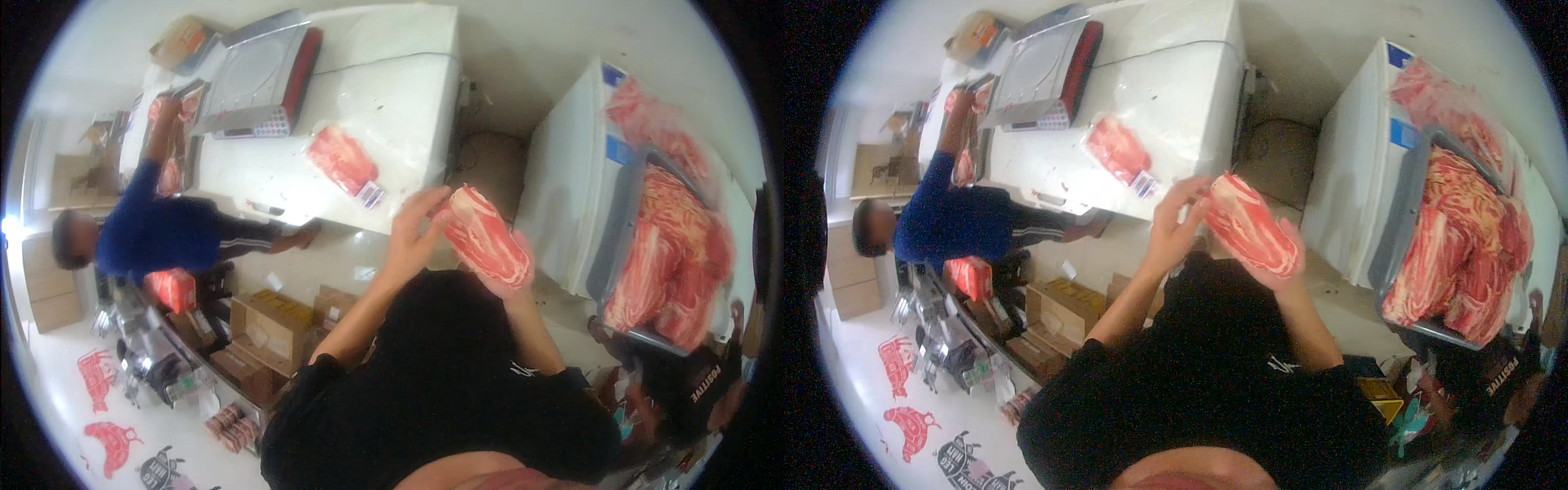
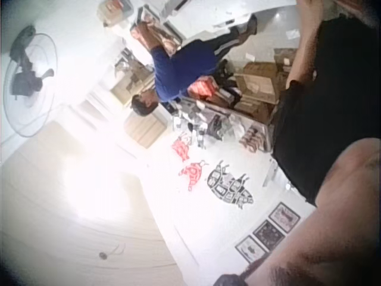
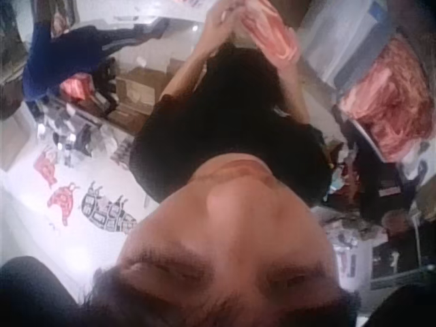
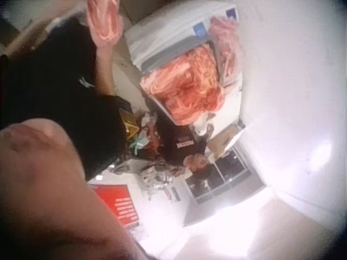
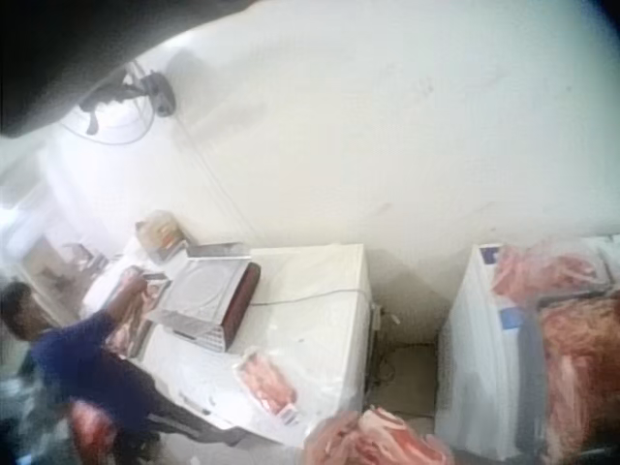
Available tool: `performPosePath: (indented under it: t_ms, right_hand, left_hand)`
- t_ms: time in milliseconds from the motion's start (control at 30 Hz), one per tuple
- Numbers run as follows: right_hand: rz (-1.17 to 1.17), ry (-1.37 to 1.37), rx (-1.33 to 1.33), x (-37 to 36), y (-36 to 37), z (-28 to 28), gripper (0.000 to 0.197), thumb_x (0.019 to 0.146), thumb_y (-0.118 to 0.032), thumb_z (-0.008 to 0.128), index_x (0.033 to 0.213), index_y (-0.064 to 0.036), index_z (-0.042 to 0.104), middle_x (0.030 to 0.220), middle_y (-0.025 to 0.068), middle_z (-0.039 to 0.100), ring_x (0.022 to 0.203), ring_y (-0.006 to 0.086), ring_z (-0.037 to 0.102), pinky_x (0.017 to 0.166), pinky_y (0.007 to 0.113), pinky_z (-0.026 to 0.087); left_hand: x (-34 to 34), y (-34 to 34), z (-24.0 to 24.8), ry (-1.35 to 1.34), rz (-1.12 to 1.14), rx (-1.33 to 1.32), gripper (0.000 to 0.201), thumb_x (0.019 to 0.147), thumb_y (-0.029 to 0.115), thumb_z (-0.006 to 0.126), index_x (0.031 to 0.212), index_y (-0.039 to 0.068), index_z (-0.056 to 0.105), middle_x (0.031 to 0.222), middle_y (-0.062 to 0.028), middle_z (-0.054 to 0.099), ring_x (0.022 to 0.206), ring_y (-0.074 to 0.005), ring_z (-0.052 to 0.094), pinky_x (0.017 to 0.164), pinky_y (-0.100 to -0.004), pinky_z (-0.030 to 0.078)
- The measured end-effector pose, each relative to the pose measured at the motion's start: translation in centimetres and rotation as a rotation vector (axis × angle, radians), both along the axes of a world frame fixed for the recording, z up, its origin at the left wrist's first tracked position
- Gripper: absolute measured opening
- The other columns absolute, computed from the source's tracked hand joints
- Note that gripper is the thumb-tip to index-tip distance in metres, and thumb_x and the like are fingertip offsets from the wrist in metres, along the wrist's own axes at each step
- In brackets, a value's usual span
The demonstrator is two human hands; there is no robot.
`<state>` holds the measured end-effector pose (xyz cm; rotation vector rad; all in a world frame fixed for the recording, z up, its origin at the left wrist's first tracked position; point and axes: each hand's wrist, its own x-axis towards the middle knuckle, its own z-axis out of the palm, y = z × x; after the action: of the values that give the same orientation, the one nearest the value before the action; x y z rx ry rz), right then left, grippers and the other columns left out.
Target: The person takes thin slices of raw meat from a tray, weighs them on a digital scale, and places them into plastic bags.
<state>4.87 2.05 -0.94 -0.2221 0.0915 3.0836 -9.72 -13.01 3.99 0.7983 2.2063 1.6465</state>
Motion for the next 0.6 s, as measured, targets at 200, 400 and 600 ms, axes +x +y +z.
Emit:
performPosePath:
  t_ms: [200, 400, 600]
  right_hand:
    - [-0.057, -0.176, -0.043, 0.7, -2.1, -4.2, 0.081, 0.097, -0.049, 0.057, 0.156, 0.0024, 0.037, 0.163, 0.0229, 0.036, 0.151, 0.0386, 0.035, 0.128, 0.053, 0.02]
    - [-0.16, -0.145, -0.02, 0.3, -4.8, -6.0, 0.078, 0.092, -0.039, 0.06, 0.152, 0.0062, 0.04, 0.158, 0.0257, 0.042, 0.148, 0.0387, 0.041, 0.126, 0.053, 0.027]
    - [-0.14, -0.223, 0.042, -4.5, -8.4, -6.0, 0.07, 0.085, -0.023, 0.059, 0.146, 0.0079, 0.046, 0.15, 0.0258, 0.052, 0.14, 0.0387, 0.05, 0.123, 0.052, 0.034]
  left_hand:
    - [-5.5, -6.2, -4.3, 0.521, 0.001, -0.282, 0.023, 0.083, 0.009, 0.08, 0.103, 0.004, 0.071, 0.099, -0.0121, 0.066, 0.095, -0.031, 0.064, 0.081, -0.0408, 0.053]
    - [-9.1, -6.9, -8.0, 0.509, -0.116, -0.249, 0.017, 0.081, 0.007, 0.078, 0.096, 0.004, 0.07, 0.09, -0.0124, 0.066, 0.084, -0.0336, 0.065, 0.074, -0.0438, 0.053]
    - [-11.1, -7.7, -7.4, 0.421, -0.189, -0.051, 0.013, 0.081, 0.004, 0.072, 0.092, 0.003, 0.066, 0.086, -0.0149, 0.063, 0.083, -0.0361, 0.063, 0.073, -0.0461, 0.053]
